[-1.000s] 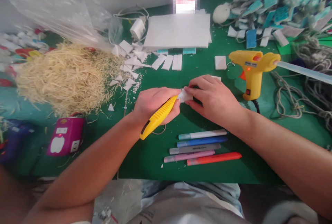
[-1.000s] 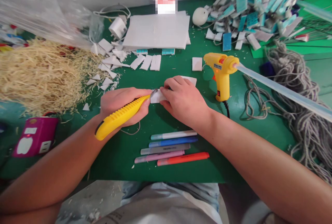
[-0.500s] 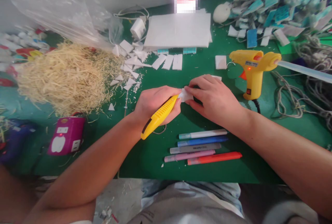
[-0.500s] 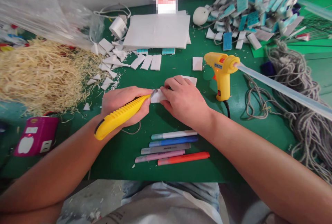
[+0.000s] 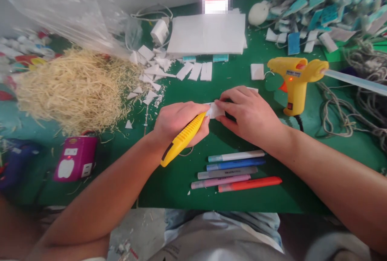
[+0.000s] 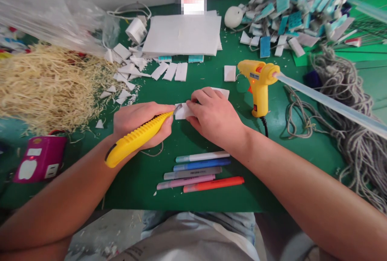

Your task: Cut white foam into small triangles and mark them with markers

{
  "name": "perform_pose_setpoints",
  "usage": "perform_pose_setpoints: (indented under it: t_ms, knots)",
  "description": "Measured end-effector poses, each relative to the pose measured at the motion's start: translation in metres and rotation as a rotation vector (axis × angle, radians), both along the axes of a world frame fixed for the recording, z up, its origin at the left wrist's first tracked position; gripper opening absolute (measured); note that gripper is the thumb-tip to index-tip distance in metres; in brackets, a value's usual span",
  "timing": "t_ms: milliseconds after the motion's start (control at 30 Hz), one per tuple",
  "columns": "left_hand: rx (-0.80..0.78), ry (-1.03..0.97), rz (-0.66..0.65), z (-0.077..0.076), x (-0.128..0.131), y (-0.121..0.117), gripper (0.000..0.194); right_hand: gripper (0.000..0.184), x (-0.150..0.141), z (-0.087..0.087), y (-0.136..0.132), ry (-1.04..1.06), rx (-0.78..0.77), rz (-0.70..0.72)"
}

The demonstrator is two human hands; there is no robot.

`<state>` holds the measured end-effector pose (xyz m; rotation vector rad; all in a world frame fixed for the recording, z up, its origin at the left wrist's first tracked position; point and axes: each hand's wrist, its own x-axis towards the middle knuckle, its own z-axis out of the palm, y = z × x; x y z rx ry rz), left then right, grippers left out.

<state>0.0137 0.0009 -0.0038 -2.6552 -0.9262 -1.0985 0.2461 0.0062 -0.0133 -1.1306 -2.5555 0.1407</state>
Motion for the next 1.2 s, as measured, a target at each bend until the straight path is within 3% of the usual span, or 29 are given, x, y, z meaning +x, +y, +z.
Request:
perform_pose_setpoints:
  t_ms: [267,733,1200]
  knots:
    - [-0.042,0.002,0.031,-0.0003,0.0023,0.0008,0.014,0.029,-0.0003,-0.0007,0.0002,-0.001,0.002,-0.001]
    - [0.038,-0.034,0.033,0.0047,-0.0046,-0.0052,0.014,0.029,-0.0012,-0.0006,0.0000,0.007,0.006,0.000]
    - [-0.030,-0.039,0.053,-0.0007,-0.0032,-0.0024,0.013,0.027,-0.0018,0.0000,-0.0003,0.010,-0.018,-0.010]
